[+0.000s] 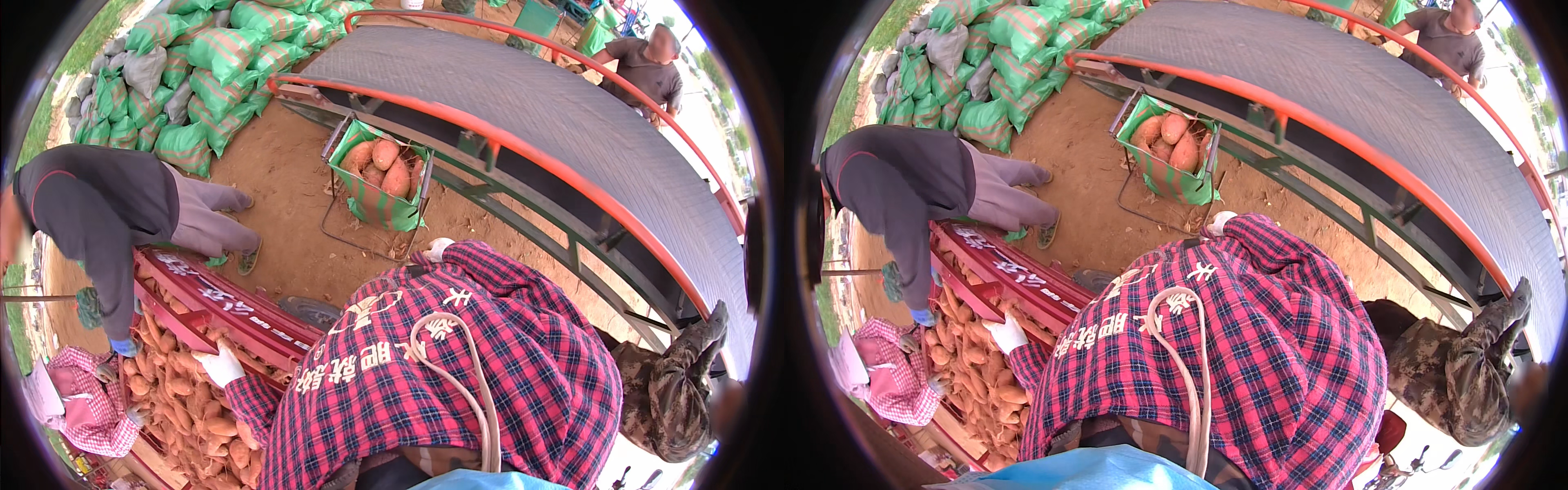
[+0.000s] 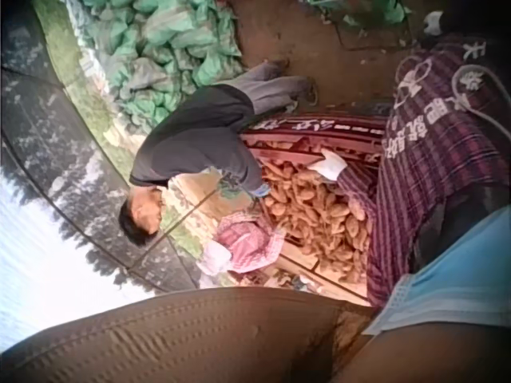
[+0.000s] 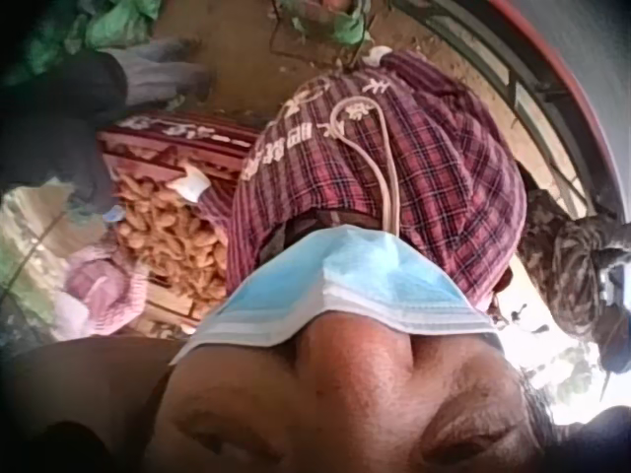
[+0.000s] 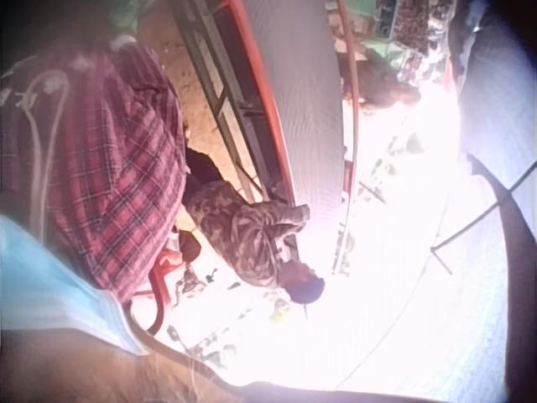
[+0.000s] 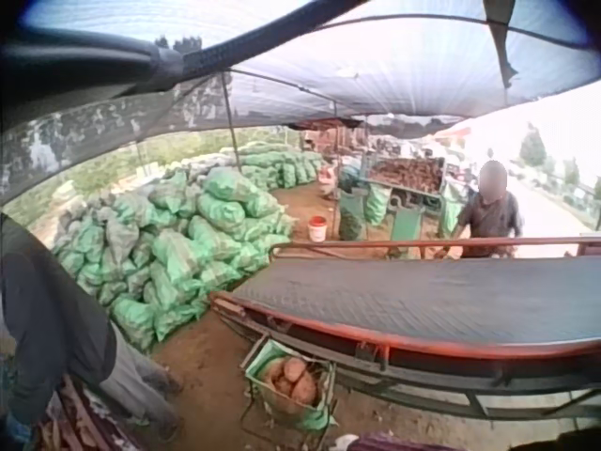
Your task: The person picks sweet potatoes from a large red bin, removes roots and debris, and places them into a green sack on a scale. The sack is then lifted and placed onto a conveyor belt for transport.
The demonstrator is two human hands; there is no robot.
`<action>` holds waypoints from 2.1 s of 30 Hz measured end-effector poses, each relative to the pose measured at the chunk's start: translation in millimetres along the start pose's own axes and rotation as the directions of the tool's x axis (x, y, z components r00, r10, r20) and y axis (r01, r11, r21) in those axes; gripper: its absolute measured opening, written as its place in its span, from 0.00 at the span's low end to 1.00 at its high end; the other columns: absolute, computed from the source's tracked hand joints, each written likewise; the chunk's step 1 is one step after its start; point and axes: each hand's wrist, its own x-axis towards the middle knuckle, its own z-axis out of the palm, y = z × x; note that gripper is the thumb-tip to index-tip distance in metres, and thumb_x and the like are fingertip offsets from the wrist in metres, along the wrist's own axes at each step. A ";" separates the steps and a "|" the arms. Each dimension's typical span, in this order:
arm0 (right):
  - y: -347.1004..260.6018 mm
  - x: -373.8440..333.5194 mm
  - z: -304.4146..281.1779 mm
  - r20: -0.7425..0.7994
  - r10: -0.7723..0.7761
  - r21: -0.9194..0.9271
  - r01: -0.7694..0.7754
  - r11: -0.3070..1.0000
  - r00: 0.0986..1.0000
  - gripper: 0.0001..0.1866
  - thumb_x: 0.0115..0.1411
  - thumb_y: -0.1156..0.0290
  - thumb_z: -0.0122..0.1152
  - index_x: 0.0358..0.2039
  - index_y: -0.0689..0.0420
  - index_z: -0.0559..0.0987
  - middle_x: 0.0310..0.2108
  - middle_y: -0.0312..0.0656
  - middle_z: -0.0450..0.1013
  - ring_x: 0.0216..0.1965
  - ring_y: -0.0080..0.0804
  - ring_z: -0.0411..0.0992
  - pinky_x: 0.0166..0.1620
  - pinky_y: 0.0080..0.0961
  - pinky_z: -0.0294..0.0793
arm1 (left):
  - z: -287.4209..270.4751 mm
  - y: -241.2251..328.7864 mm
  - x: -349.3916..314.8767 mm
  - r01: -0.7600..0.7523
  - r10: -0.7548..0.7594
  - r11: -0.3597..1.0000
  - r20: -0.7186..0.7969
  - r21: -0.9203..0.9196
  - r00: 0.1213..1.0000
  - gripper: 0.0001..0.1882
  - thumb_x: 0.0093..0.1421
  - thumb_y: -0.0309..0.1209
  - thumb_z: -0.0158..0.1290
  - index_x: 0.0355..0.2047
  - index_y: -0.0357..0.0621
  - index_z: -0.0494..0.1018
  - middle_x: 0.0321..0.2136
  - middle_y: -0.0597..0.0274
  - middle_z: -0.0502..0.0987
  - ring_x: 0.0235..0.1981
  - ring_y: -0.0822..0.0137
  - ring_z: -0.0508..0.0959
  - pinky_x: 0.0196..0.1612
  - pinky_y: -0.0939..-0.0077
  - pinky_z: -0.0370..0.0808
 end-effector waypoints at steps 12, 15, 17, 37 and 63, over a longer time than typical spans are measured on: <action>11.9 12.9 6.5 -0.113 -0.010 -0.035 0.006 0.999 0.994 0.28 0.58 0.45 0.52 0.45 0.55 0.83 0.46 0.52 0.78 0.50 0.49 0.76 0.54 0.41 0.74 | 7.7 -3.6 -5.3 -0.016 0.016 1.000 -0.034 -0.016 0.999 0.47 0.62 0.42 0.57 0.69 0.25 0.45 0.62 0.32 0.64 0.62 0.45 0.69 0.64 0.64 0.67; 11.2 14.4 4.3 -0.106 -0.027 -0.033 0.024 0.999 0.994 0.27 0.59 0.46 0.53 0.44 0.55 0.84 0.43 0.49 0.80 0.47 0.47 0.77 0.52 0.40 0.75 | 6.2 -0.4 -6.7 0.005 -0.006 1.000 -0.015 -0.022 1.000 0.47 0.62 0.42 0.57 0.69 0.25 0.45 0.62 0.33 0.64 0.62 0.45 0.69 0.64 0.64 0.66; 9.8 13.5 0.6 -0.022 0.005 -0.033 -0.006 0.999 1.000 0.29 0.60 0.44 0.52 0.49 0.55 0.81 0.48 0.50 0.77 0.52 0.48 0.74 0.55 0.40 0.72 | 3.3 3.9 -8.1 0.017 -0.017 1.000 -0.010 -0.027 1.000 0.47 0.62 0.41 0.57 0.69 0.25 0.45 0.63 0.33 0.64 0.62 0.46 0.69 0.64 0.64 0.66; 12.0 11.7 2.6 0.024 0.025 -0.039 -0.024 0.999 0.999 0.30 0.62 0.44 0.52 0.53 0.54 0.79 0.51 0.51 0.76 0.55 0.48 0.73 0.58 0.39 0.71 | -8.3 14.8 -16.1 0.029 -0.030 0.998 -0.018 -0.059 0.999 0.46 0.61 0.40 0.58 0.69 0.26 0.46 0.61 0.30 0.66 0.61 0.43 0.70 0.64 0.62 0.67; 50.4 37.0 31.7 -0.273 -0.002 0.112 0.034 0.993 0.962 0.30 0.64 0.42 0.50 0.45 0.58 0.83 0.37 0.53 0.80 0.40 0.46 0.79 0.46 0.37 0.77 | 7.7 -31.4 7.9 -0.092 0.089 0.995 -0.072 -0.039 0.993 0.44 0.60 0.37 0.60 0.67 0.25 0.51 0.59 0.32 0.67 0.60 0.43 0.70 0.63 0.62 0.67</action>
